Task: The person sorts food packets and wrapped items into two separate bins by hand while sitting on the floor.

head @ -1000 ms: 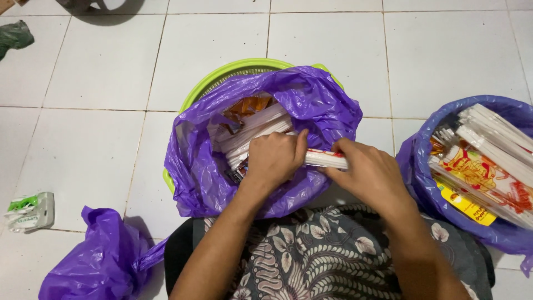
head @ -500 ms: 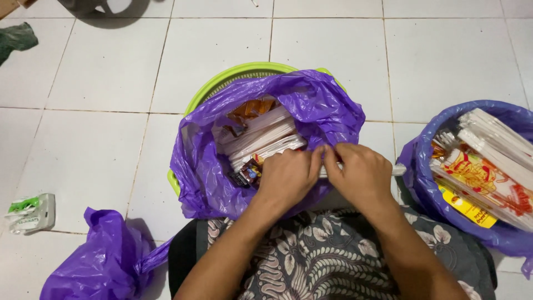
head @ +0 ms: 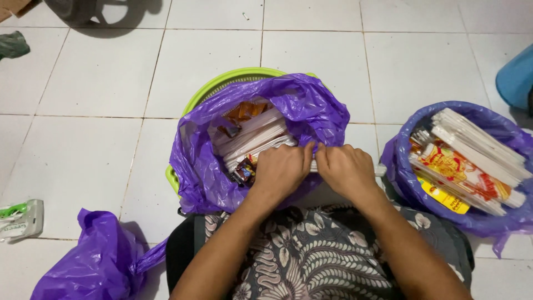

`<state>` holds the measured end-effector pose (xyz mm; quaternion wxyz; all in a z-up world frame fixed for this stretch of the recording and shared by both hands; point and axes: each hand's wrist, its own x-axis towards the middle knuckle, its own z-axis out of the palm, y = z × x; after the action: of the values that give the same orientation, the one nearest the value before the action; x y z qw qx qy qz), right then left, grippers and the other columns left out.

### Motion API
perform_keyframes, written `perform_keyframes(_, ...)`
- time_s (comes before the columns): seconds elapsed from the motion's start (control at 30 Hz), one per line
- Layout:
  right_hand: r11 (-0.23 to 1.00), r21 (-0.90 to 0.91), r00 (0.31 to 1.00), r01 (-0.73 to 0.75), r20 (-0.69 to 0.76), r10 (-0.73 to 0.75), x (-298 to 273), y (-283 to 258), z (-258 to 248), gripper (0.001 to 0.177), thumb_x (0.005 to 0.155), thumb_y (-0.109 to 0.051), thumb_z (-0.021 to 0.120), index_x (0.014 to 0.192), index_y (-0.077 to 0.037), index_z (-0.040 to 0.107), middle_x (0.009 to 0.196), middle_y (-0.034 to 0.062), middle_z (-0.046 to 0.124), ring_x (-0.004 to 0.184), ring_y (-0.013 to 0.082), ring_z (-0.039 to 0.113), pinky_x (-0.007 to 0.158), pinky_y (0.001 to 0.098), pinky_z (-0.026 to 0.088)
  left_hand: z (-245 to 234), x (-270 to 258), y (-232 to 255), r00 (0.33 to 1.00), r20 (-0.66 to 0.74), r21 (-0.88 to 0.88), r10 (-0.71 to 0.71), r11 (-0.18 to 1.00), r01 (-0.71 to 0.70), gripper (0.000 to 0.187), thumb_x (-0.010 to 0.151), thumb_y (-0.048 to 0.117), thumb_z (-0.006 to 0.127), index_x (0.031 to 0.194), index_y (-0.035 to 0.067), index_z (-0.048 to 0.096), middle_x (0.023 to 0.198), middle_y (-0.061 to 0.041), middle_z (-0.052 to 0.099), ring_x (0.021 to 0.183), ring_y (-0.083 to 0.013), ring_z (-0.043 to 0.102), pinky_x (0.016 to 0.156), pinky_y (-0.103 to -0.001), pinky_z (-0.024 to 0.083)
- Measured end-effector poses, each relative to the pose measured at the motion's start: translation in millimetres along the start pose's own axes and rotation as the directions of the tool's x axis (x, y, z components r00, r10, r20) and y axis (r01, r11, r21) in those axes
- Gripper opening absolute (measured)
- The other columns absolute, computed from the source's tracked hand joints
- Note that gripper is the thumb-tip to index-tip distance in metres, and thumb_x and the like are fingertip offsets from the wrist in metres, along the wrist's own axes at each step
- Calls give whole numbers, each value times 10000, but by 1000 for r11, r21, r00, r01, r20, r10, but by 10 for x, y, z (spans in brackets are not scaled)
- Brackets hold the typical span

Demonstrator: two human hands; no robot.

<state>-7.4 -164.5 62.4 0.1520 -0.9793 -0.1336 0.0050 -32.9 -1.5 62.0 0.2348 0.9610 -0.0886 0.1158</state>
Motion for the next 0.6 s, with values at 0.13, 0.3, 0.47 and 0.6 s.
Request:
perform_keyframes(0.13,1000,-17,999,15,29,-14,-74,-6,-275,494,1006,-391,470,791,-63,771,697,259,696,664,482,694,673,578,558,-15,-1,-11,1000,-10,40,11,999,-11,606,1039,416,517,586,69,722,563,-222,649,471,-402,657,460,-505,528)
perform_keyframes(0.3,998,-69,999,13,49,-10,-274,213,-481,536,1023,-441,433,818,-97,789,702,238,704,668,476,693,692,581,552,-197,-16,44,997,63,10,51,999,-51,568,1006,529,537,749,67,745,644,-174,698,567,-372,702,540,-515,546)
perform_keyframes(0.47,998,-64,998,-7,64,11,-476,396,-516,549,1041,-442,419,838,-110,807,708,244,704,677,466,695,697,579,549,-99,-218,256,886,-145,137,440,896,-423,563,779,589,666,916,44,699,746,-121,712,638,-322,728,525,-472,559)
perform_keyframes(0.6,995,-59,977,78,202,-64,-610,368,-736,512,965,-533,506,950,-102,783,683,232,728,688,427,711,712,567,548,197,-224,272,903,132,188,408,884,-427,306,829,339,699,951,59,686,782,-99,722,618,-268,718,523,-410,572)
